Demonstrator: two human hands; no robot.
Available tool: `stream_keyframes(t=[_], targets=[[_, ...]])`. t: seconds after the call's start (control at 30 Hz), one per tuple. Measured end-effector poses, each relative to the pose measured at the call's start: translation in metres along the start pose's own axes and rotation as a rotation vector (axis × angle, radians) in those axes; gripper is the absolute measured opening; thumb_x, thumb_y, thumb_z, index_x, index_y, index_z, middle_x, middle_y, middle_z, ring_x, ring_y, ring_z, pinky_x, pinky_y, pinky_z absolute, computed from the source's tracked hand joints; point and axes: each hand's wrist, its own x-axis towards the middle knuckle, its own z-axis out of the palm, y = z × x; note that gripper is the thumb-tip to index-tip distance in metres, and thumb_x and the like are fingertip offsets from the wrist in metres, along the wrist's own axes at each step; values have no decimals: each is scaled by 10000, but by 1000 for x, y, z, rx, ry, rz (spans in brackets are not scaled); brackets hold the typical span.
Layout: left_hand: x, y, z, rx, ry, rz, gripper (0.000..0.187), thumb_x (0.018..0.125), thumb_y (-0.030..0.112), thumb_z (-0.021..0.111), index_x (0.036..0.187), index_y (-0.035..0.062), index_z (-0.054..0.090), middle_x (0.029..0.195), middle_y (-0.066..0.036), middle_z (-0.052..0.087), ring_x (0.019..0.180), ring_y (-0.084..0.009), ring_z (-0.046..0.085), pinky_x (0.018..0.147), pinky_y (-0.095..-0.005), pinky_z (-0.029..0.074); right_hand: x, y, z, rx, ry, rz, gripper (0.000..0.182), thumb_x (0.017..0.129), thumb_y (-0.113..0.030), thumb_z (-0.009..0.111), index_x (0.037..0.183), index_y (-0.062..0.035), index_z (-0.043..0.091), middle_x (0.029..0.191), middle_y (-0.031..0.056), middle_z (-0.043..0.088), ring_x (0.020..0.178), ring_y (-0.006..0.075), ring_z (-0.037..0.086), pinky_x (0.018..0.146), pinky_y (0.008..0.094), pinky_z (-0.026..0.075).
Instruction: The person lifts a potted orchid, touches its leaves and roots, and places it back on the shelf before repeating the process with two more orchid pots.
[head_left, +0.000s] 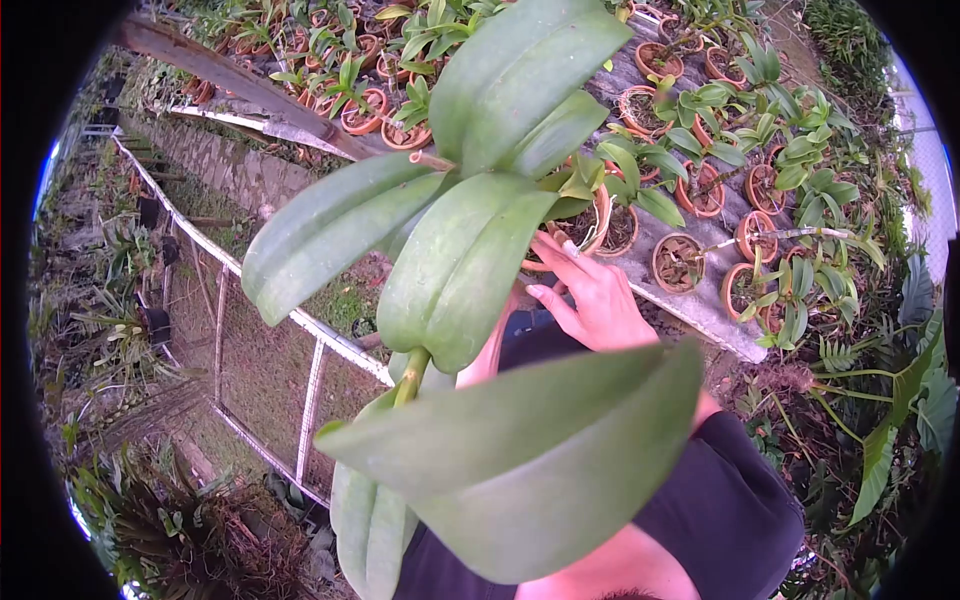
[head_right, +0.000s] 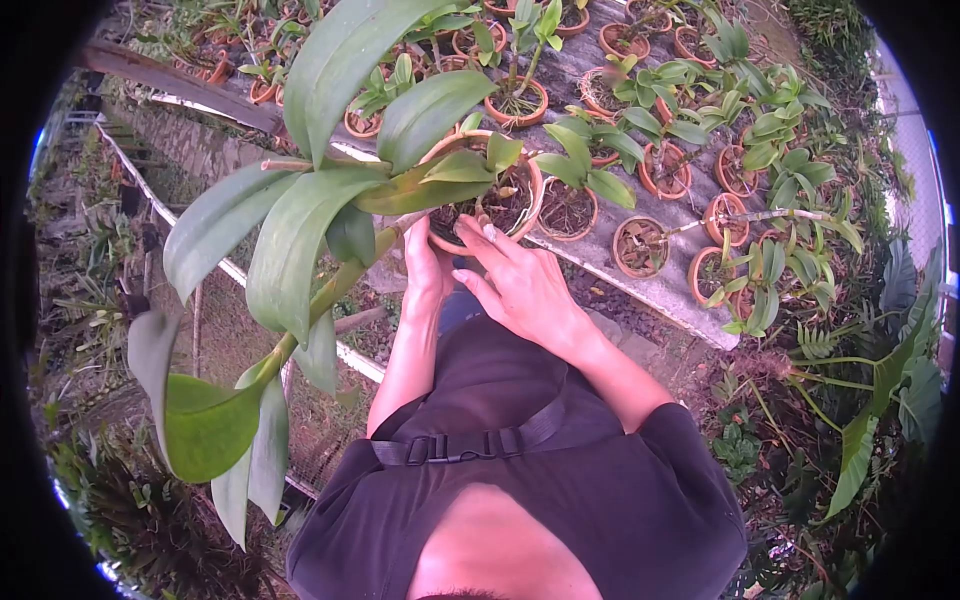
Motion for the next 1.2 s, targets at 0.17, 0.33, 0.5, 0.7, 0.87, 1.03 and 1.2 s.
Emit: stream_keyframes(t=[0.17, 0.33, 0.5, 0.7, 0.87, 1.03, 1.2], targets=[[8, 5, -10, 57, 53, 23, 459, 1014, 337, 377, 1293, 1, 519, 1250, -148, 609, 1123, -256, 613, 987, -431, 483, -4, -1, -7, 101, 303, -14, 103, 803, -41, 730, 858, 9, 658, 832, 129, 665, 662, 259, 669, 564, 341, 523], [15, 7, -48, 192, 29, -45, 493, 1000, 393, 378, 1261, 6, 535, 1241, -157, 609, 1125, -261, 606, 987, -430, 487, 4, 16, -21, 31, 415, -17, 121, 800, -31, 730, 836, 21, 627, 780, 97, 613, 609, 205, 598, 534, 310, 473], [28, 7, -88, 261, 28, -175, 539, 1002, 454, 388, 1261, 5, 535, 1233, -167, 609, 1103, -263, 615, 970, -440, 499, 22, 24, -22, 91, 469, 130, 277, 790, -96, 730, 1012, 14, 607, 902, 123, 585, 770, 265, 604, 699, 370, 493], [44, 52, -48, 293, -147, -291, 471, 992, 326, 398, 1290, -19, 513, 1224, -183, 612, 1127, -272, 609, 986, -437, 494, 31, 28, -25, 220, 360, 242, 390, 853, -151, 668, 1188, 15, 558, 1031, 118, 599, 891, 211, 595, 768, 320, 464], [87, 69, -50, 366, -257, -367, 472, 991, 328, 407, 1290, -24, 506, 1190, -171, 616, 1073, -242, 628, 906, -389, 543, 35, 35, -24, 478, 412, 139, 450, 947, -224, 562, 1331, -3, 483, 1204, 130, 587, 1159, 240, 555, 994, 351, 412], [137, 90, -39, 450, -422, -424, 471, 985, 320, 474, 1309, -22, 492, 1201, -152, 604, 1067, -211, 618, 887, -358, 540, 44, 56, 12, 753, 429, 506, 397, 977, -119, 528, 1358, -17, 481, 1134, 76, 622, 1060, 153, 575, 962, 328, 448], [148, 127, 20, 566, -673, -506, 428, 992, 226, 461, 1357, 11, 515, 1386, -112, 527, 1279, -201, 482, 1106, -354, 328, 49, 64, 41, 670, 490, 432, 433, 942, -46, 551, 1370, -23, 486, 1099, 42, 625, 969, 97, 586, 813, 246, 490]])
